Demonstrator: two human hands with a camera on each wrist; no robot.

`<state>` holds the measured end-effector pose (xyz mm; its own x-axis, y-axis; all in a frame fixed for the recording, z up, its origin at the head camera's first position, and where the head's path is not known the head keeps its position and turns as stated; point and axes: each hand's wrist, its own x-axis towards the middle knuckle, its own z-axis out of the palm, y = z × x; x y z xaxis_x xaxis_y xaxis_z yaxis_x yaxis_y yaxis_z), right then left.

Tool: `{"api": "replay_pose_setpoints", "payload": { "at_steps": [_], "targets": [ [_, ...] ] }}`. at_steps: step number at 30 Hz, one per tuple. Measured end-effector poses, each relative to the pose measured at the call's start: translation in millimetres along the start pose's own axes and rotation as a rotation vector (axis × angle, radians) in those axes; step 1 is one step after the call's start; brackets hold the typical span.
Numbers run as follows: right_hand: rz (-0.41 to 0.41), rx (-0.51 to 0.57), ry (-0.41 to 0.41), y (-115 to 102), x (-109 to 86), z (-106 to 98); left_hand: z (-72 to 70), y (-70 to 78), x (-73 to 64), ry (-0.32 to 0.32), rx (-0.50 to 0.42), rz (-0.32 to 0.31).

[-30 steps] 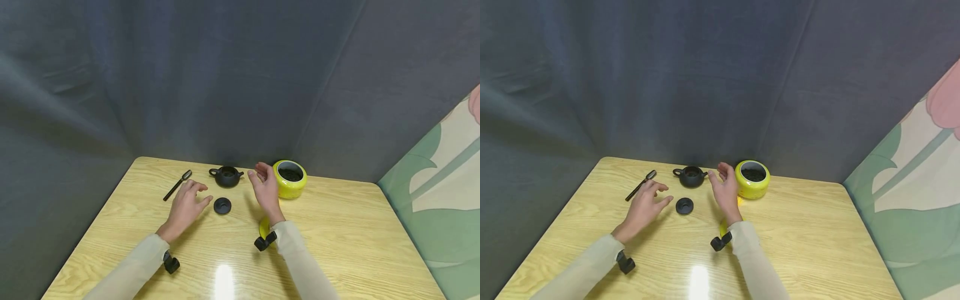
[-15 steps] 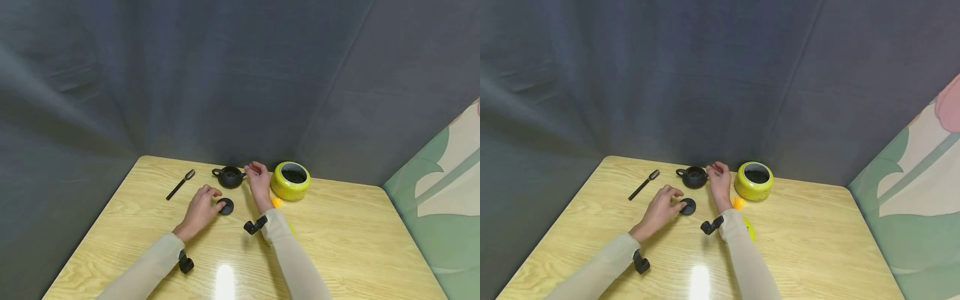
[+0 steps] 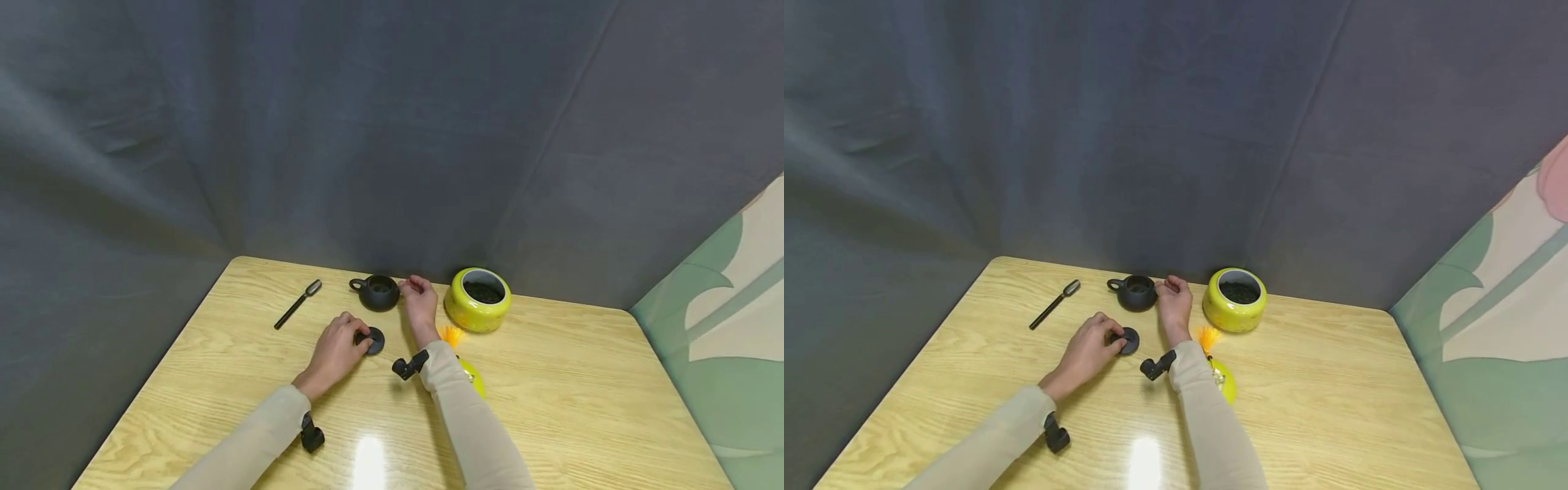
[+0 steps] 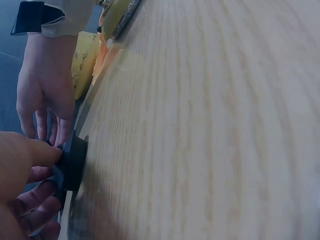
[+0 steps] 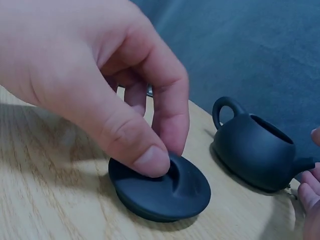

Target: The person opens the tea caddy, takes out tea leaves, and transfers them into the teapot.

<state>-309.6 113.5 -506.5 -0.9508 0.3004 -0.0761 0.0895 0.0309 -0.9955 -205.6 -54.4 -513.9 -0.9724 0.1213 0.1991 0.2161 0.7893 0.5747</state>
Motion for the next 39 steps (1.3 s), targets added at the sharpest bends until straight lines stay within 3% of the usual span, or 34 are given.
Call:
{"api": "replay_pose_setpoints", "payload": {
  "at_steps": [12,25,39],
  "targets": [
    [-0.004,0.021,0.015,8,-1.6,3,-6.5,-2.0,10.3,0.032,-0.031,-0.031],
    [0.009,0.036,-0.008,10,-3.1,5,-40.6,-0.7,60.4,0.128,-0.091,-0.019],
    [-0.035,0.015,-0.012,14,-1.3,8,-38.8,-3.1,93.2,0.088,-0.071,-0.018]
  ]
}}
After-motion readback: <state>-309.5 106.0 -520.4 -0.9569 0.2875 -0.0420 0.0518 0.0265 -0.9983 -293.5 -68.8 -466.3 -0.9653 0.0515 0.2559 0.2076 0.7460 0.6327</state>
